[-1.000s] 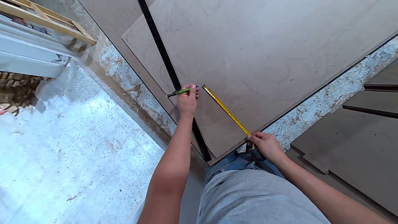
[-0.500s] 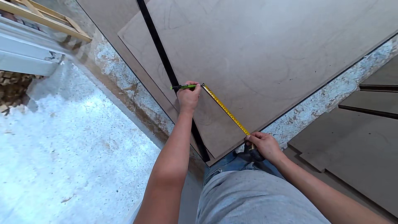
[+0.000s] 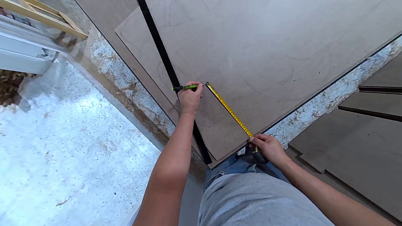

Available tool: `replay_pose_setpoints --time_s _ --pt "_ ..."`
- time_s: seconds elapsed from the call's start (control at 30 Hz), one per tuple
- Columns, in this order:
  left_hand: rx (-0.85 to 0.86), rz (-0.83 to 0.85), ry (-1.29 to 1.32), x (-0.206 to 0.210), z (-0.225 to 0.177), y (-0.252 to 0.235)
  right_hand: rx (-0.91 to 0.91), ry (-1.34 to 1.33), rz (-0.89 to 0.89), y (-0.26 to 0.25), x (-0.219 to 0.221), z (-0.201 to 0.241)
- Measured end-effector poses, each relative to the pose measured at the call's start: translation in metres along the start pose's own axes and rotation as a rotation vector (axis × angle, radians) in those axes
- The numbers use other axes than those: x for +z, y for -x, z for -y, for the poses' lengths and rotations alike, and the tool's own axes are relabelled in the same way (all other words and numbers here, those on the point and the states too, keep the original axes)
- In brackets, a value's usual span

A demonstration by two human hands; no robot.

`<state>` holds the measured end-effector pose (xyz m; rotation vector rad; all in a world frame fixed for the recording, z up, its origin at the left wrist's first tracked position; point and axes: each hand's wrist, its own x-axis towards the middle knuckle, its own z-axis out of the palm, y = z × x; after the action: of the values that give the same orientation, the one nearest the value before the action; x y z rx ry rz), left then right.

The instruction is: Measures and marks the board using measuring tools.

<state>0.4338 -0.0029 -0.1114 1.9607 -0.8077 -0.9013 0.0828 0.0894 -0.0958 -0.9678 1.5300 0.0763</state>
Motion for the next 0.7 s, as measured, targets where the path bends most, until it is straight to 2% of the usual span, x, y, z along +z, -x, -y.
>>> replay_pose_setpoints --time_s 0.57,0.7 --pt "-0.009 -0.001 0.016 0.002 -0.001 0.0 -0.043 -0.118 0.066 -0.002 -0.003 -0.006" --pt "-0.036 0.007 0.055 0.002 -0.004 -0.002 -0.064 -0.12 0.088 0.007 -0.02 -0.011"
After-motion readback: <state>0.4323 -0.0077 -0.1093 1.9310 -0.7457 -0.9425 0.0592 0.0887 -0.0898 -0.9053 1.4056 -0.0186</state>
